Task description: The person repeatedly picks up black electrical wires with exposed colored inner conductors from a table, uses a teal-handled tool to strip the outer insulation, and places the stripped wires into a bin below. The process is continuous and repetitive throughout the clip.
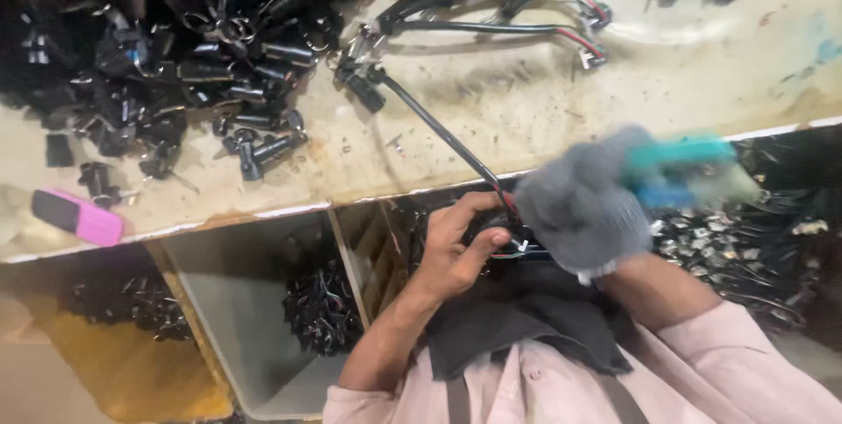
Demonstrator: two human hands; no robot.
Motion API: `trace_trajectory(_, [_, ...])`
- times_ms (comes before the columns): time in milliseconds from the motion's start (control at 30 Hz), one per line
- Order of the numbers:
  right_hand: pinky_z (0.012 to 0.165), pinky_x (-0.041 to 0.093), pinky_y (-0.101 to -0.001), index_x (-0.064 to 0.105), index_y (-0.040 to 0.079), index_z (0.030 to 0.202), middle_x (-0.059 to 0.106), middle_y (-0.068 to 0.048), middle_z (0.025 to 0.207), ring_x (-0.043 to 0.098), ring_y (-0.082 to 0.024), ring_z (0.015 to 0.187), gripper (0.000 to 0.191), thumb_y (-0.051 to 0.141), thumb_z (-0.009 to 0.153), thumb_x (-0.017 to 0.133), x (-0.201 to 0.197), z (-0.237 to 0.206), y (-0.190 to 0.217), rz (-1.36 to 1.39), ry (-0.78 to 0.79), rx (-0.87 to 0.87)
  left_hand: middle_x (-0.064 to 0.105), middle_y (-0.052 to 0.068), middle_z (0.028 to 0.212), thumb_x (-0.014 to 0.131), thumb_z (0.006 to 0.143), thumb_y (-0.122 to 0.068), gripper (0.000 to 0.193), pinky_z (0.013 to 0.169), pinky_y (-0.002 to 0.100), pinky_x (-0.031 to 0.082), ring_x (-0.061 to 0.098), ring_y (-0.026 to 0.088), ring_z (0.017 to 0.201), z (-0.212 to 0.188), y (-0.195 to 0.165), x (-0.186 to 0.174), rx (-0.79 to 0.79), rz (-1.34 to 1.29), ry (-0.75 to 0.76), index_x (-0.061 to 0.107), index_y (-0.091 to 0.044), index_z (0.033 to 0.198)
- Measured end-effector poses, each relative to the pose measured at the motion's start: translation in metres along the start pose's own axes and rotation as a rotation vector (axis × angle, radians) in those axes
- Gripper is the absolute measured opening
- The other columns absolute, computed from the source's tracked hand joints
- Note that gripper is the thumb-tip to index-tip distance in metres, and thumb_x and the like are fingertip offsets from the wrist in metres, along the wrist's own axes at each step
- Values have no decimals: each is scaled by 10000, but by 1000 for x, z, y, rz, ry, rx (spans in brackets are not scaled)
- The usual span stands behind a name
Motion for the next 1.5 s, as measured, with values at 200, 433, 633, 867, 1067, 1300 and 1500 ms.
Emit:
trace_trajectory(200, [655,540,-367,628,11,1049,655,-136,962,665,-246,749,62,7,988,631,-16,57,32,-339,-84,-219,731,146,1008,708,949,-234,356,735,449,528,697,315,840,-11,-26,36,269,847,255,630,-78,1260])
trace_trajectory(433, [628,559,-417,700,91,1020,679,-141,917,694,-304,720,219,167,859,827,-37,83,5,-1209,132,-179,720,142,1173,653,924,-99,263,879,459,546,679,340,1013,34,-45,-58,329,1173,77,701,-84,1183])
trace_trajectory(633, [695,566,-411,643,57,1072,699,-126,943,704,-303,787,316,295,980,829,-46,92,-7,-1061,166,-180,708,54,1124,745,920,-345,315,925,417,507,640,258,1062,74,-28,-133,446,1143,-210,731,-119,1140])
trace_trajectory(867, [614,540,-339,610,132,993,667,-82,837,713,-277,732,291,180,733,732,-29,57,27,-279,339,-127,615,4,981,568,1119,-207,305,755,258,461,524,84,827,15,20,-19,-97,-299,100,597,-65,1388])
trace_trajectory(1067, [559,504,-383,682,131,896,674,-105,755,652,-291,624,81,168,841,728,13,20,18,-551,601,-238,635,-8,874,566,1090,-259,324,627,224,420,512,56,694,9,18,1,-320,-247,31,589,-25,1313])
trace_trajectory(1300, [635,513,-345,636,93,995,648,-100,866,643,-239,741,66,117,940,666,-25,-8,5,95,-90,-59,676,29,843,572,1098,-244,271,655,240,479,562,73,694,0,6,-3,-144,-103,-14,603,-19,1246])
trace_trajectory(1500, [655,503,-339,635,76,1068,631,-92,930,629,-210,800,133,107,943,667,0,4,7,-77,0,-17,677,108,994,572,1098,-274,393,771,298,531,671,142,828,2,-18,10,12,-131,28,478,-3,1368])
Point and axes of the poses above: each hand's wrist, its own z-axis towards the middle knuckle, its own x-axis out of the palm, y = z × x, the point moved 7 cm from there along z, towards the middle knuckle
